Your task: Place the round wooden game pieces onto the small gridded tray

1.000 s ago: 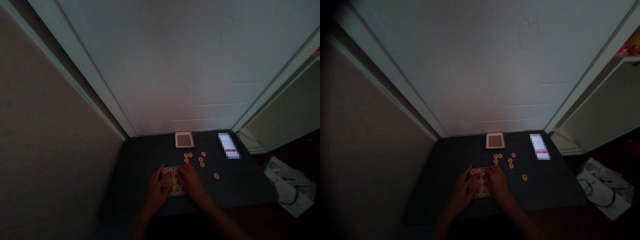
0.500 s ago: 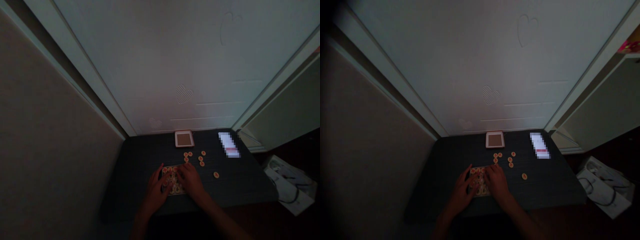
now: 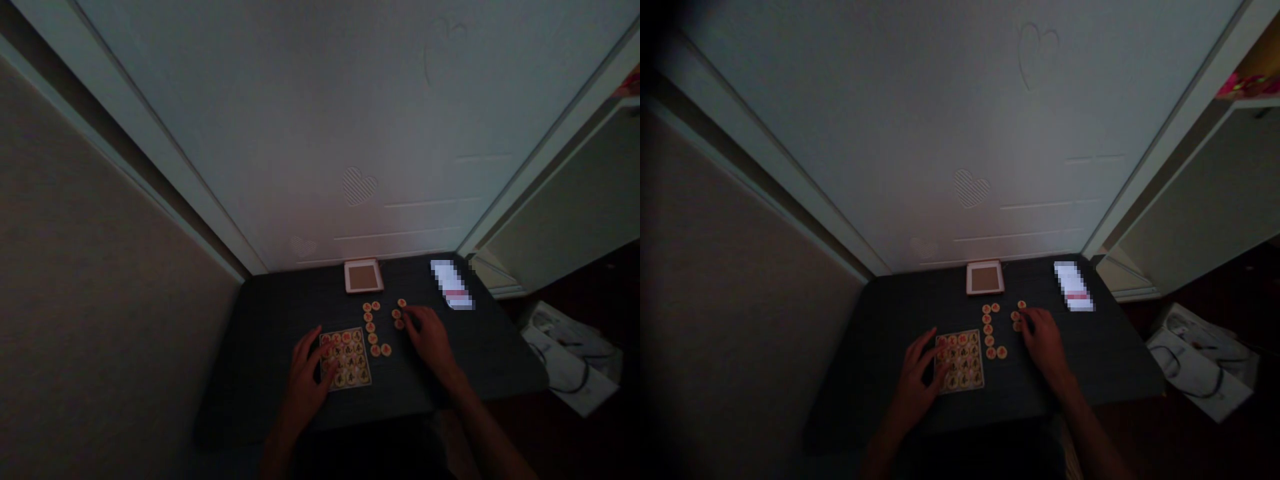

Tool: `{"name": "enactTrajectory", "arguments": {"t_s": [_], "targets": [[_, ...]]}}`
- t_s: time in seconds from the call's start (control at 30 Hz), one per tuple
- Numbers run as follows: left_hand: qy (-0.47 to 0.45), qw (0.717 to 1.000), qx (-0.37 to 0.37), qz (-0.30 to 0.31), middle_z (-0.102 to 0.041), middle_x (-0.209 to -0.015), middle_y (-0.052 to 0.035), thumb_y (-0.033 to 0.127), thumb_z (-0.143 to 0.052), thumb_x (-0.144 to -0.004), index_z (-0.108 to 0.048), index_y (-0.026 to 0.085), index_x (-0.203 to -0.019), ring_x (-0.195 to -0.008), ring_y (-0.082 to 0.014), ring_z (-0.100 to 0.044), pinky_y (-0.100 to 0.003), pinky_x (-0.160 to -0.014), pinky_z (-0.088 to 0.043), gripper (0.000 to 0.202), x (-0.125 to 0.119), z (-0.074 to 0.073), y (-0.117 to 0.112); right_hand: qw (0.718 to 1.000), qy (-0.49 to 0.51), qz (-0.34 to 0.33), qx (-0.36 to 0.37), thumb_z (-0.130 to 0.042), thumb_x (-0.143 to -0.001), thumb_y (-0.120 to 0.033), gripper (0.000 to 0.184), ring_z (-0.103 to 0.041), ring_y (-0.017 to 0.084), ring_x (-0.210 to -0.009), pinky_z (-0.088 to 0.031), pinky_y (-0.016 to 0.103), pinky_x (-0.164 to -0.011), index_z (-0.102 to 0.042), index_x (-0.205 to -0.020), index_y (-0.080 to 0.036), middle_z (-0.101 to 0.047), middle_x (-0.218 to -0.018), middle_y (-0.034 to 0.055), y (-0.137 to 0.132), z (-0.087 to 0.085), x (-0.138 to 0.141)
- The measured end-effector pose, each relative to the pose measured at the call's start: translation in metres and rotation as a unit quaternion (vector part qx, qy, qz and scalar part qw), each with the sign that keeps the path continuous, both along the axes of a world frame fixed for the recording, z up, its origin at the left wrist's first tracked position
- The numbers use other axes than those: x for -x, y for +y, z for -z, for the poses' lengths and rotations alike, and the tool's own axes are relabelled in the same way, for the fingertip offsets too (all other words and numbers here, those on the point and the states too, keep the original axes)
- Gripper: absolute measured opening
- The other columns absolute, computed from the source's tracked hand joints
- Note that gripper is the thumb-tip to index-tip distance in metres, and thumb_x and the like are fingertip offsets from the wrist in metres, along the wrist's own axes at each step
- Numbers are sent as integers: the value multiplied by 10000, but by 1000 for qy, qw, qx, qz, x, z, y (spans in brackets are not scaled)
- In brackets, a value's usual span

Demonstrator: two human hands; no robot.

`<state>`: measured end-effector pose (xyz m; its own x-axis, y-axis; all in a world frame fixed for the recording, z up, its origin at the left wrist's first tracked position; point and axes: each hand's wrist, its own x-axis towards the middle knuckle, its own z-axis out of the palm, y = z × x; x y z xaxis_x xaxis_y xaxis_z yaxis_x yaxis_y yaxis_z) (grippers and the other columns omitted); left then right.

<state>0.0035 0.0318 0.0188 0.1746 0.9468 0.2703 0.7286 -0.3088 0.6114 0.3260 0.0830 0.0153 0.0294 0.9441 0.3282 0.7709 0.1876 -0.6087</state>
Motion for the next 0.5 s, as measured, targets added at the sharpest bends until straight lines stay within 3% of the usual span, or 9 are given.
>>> {"name": "enactTrajectory", "arguments": {"t_s": [0.1, 0.2, 0.5], "targets": [[-10, 1000, -21, -1, -579, -1437, -56, 279, -623, -953, -699, 311, -1175, -1363, -304, -485, -573, -1118, -453, 237, -1, -2, 2, 1000, 1, 8, 2, -520, -982, -340, 271, -642, 315, -1055, -491, 511, -965, -704, -1133, -210, -727, -1121, 131, 12, -1, -23], [-15, 999, -34, -1, -625, -1372, -51, 265, -641, -942, -719, 309, -1125, -1324, -291, -522, -541, -1100, -478, 204, -4, -4, 3, 1000, 2, -10, 6, -539, -973, -343, 260, -655, 304, -1044, -502, 494, -955, -712, -1127, -224, -740, -1120, 113, 15, -3, -28], [-16, 999, -47, 16, -661, -1296, -47, 232, -642, -945, -708, 304, -1117, -1289, -282, -547, -538, -1074, -496, 197, -9, -7, 2, 992, 12, -126, 16, -598, -959, -266, 183, -670, 253, -1061, -498, 439, -1005, -716, -1098, -253, -755, -1091, 60, -4, -13, 7]]}}
